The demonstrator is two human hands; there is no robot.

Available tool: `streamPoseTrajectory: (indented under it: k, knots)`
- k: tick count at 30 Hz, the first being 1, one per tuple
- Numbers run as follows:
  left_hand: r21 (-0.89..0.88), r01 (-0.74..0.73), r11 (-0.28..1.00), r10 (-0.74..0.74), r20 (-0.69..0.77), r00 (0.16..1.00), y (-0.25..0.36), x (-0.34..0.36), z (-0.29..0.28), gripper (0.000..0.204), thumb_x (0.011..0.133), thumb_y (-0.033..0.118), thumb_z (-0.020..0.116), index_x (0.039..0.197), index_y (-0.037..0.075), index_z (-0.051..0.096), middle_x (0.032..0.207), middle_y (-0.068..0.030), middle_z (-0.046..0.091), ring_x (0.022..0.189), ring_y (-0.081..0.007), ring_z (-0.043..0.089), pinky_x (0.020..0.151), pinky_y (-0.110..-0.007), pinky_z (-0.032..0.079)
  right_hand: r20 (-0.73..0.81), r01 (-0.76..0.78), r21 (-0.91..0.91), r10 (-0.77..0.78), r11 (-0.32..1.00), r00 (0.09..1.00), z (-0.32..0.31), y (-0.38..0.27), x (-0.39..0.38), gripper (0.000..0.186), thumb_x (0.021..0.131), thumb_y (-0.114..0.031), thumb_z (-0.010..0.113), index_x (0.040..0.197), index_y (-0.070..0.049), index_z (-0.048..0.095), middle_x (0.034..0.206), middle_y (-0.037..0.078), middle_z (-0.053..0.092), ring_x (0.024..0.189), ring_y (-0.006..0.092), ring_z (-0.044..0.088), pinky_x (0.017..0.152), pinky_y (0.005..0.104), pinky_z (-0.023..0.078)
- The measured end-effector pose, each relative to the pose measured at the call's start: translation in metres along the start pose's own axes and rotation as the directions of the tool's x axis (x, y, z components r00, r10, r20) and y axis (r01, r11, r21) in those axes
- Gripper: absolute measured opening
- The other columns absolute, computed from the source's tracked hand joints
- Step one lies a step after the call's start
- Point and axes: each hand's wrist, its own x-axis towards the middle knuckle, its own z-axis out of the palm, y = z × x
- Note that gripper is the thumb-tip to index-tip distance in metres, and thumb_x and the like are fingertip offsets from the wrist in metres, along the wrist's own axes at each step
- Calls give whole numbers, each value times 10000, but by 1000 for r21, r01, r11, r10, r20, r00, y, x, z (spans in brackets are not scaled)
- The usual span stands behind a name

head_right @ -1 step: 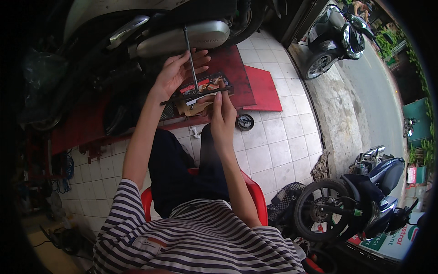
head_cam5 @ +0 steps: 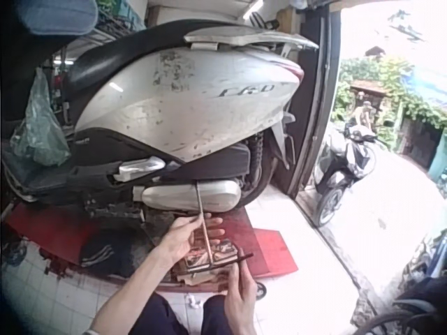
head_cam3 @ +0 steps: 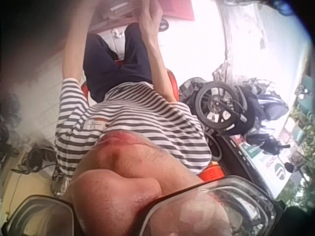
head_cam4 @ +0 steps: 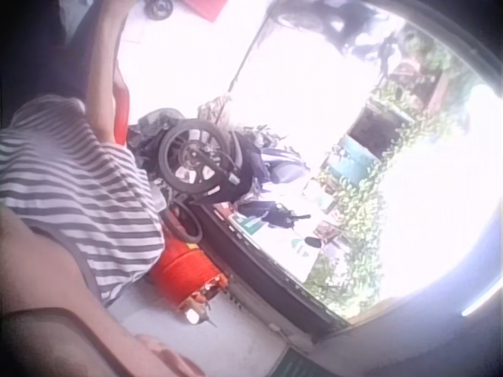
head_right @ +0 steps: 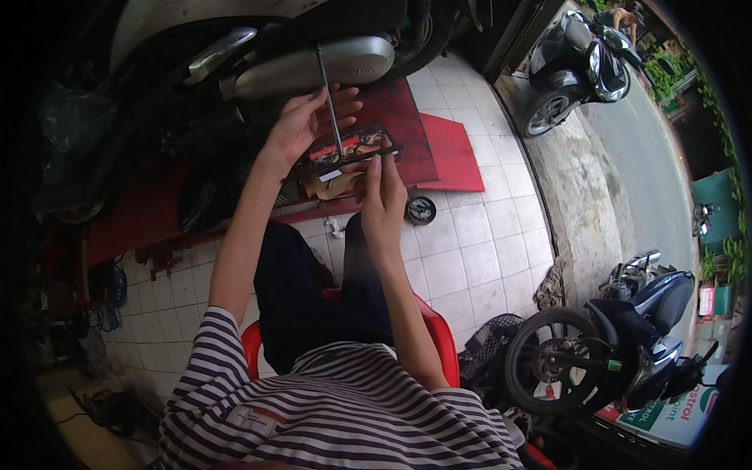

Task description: The person uses a T-handle socket wrench to unscrew bolts from the side of a motorcycle engine.

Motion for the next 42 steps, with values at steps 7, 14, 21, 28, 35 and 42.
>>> streamPoseTrajectory:
  k: [7, 14, 21, 28, 35, 42]
  knots:
    - [132, -7, 991, 3, 29, 1000, 12, 1, 0, 293, 1039, 193, 504, 1230, -27, 522, 1273, -209, 624, 1146, -336, 648, 958, -431, 579, 210, 344, -468, -276, 814, 938, 32, -28, -14, 546, 1045, -180, 476, 1508, 48, 295, 812, 123, 671, 709, 206, 667, 620, 314, 517]
    - [35, 35, 999, -37, 65, 997, 8, 7, -16, 239, 1024, 139, 525, 1181, -39, 550, 1271, -244, 608, 1147, -371, 637, 976, -481, 574, 393, -272, -271, 364, 923, 844, 20, -8, -35, 604, 1094, -338, 322, 1555, 14, 153, 594, 109, 637, 390, 128, 531, 403, 266, 399]
    - [-23, 6, 1000, -4, 83, 997, 1, 8, -17, 218, 1014, 104, 535, 1160, -56, 556, 1264, -256, 606, 1206, -382, 597, 1024, -509, 541, 323, -149, -24, 149, 988, 935, 35, -31, -28, 594, 1102, -367, 268, 1580, -60, 95, 609, 125, 628, 342, 107, 442, 350, 225, 338]
    - [-37, 19, 999, -16, 80, 997, 6, 11, -10, 237, 1017, 75, 514, 1205, -71, 516, 1252, -271, 610, 1209, -381, 594, 1043, -520, 526, 176, -317, 50, 304, 947, 936, 11, -10, -25, 611, 1090, -446, 248, 1565, -68, 177, 609, 127, 634, 346, 89, 455, 332, 193, 267]
    - [-106, 27, 994, -21, 57, 998, 5, 10, -18, 252, 1032, 94, 481, 1211, -82, 503, 1229, -282, 615, 1223, -403, 577, 1065, -538, 504, 438, -259, -431, 451, 865, 777, 4, -14, -28, 571, 1064, -379, 421, 1481, 9, 387, 544, 89, 610, 390, 111, 498, 436, 255, 404]
    - [20, -15, 1000, 15, -21, 1000, -3, -17, -26, 229, 1050, 139, 459, 1178, -41, 521, 1205, -241, 641, 1078, -331, 674, 925, -400, 585, 210, -290, -487, 433, 824, 877, -72, -13, -32, 458, 1053, -336, 493, 1370, -11, 554, 528, 57, 590, 368, 47, 412, 385, 221, 306]
